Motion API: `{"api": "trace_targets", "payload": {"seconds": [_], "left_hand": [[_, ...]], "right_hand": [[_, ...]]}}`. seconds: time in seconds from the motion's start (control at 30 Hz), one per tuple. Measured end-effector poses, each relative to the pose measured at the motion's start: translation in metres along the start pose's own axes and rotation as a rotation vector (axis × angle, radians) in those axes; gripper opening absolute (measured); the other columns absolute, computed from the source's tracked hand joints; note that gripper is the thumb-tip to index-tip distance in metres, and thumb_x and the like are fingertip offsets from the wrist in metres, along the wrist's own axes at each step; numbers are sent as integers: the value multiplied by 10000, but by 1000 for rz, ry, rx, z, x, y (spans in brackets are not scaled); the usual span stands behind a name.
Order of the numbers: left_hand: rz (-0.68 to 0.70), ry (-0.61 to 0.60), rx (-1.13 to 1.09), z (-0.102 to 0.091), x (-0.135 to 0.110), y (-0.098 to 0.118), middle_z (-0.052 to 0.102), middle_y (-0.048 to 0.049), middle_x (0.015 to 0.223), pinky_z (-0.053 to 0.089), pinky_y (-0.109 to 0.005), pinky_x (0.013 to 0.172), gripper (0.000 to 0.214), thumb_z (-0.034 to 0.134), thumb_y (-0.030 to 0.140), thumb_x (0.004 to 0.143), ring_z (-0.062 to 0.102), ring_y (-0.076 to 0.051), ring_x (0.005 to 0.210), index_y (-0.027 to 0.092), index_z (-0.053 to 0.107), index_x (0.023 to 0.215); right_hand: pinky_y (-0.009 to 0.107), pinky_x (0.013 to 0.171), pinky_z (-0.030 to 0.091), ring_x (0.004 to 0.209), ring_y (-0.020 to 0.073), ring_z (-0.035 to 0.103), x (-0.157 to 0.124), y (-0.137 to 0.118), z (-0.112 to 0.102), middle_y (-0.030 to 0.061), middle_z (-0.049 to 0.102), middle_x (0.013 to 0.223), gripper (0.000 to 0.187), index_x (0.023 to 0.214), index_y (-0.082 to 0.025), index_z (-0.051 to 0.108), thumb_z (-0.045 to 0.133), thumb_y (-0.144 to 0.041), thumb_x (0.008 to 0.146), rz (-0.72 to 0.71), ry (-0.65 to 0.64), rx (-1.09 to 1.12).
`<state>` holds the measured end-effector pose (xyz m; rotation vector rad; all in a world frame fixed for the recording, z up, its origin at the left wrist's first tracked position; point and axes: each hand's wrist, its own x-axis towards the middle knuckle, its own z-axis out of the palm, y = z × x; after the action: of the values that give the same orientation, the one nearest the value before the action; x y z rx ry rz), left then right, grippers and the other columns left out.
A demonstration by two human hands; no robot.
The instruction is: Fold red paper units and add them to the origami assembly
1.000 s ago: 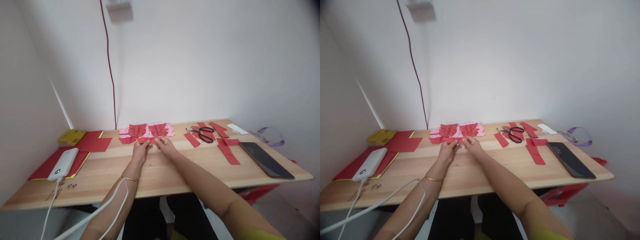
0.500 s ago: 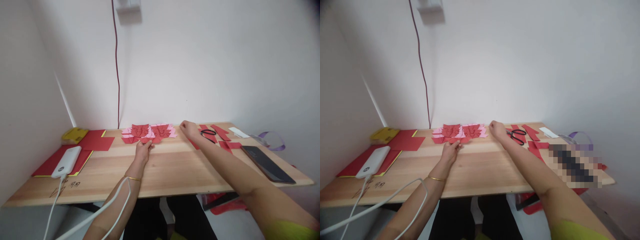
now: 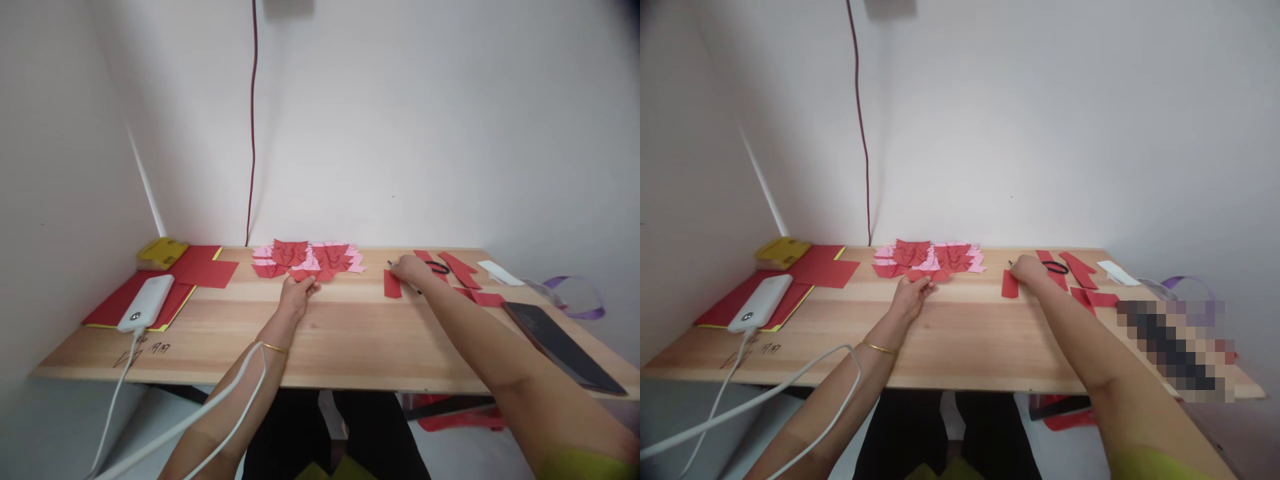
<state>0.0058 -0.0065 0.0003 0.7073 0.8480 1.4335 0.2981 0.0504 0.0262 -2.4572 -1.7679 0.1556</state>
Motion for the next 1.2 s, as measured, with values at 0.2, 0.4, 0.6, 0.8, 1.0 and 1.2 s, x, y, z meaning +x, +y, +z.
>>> {"api": "trace_targets", "payload": {"seconds": [0.2,0.4,0.6,0.8,1.0,1.2], "left_hand": [[-9,-13,-10,1,0,-2,560,35,529,532,-291,650,267,770,187,523,550,-82,520,129,519,591],[-32,-16,-20,5,-3,-2,573,26,539,535,-301,635,264,771,190,530,562,-95,513,133,527,613],[-32,13,-35,5,-5,1,571,39,545,536,-298,656,275,781,186,520,563,-88,519,136,530,621],[-49,15,-44,5,-4,1,620,16,597,527,-275,651,247,777,185,520,580,-90,553,125,573,646],[-81,-6,-43,6,-5,-1,654,-16,634,525,-283,649,221,773,184,527,604,-114,580,116,620,672],[-96,-20,-24,10,-10,-2,639,-7,616,506,-260,618,222,786,187,525,586,-106,566,120,641,679]], "right_hand": [[340,671,436,856,280,617,-15,8,-15,225,636,960,354,1135,-72,525,474,-246,830,-20,65,-27],[269,580,400,604,156,527,-49,-8,-35,33,614,776,523,1318,-215,325,462,-259,816,-293,174,651],[218,506,321,479,72,350,-104,-73,-14,-58,523,663,406,1135,-267,441,586,-316,759,-488,-444,1564],[252,593,404,556,78,433,-126,-106,-6,-24,518,719,192,933,-221,529,601,-284,767,-505,-787,1854],[304,726,471,718,141,536,-125,-114,8,-8,532,758,236,958,-249,481,582,-374,785,-630,-364,1696],[271,678,462,648,132,547,-121,-111,18,-13,553,668,239,986,-202,522,413,-391,889,-609,88,1276]]}}
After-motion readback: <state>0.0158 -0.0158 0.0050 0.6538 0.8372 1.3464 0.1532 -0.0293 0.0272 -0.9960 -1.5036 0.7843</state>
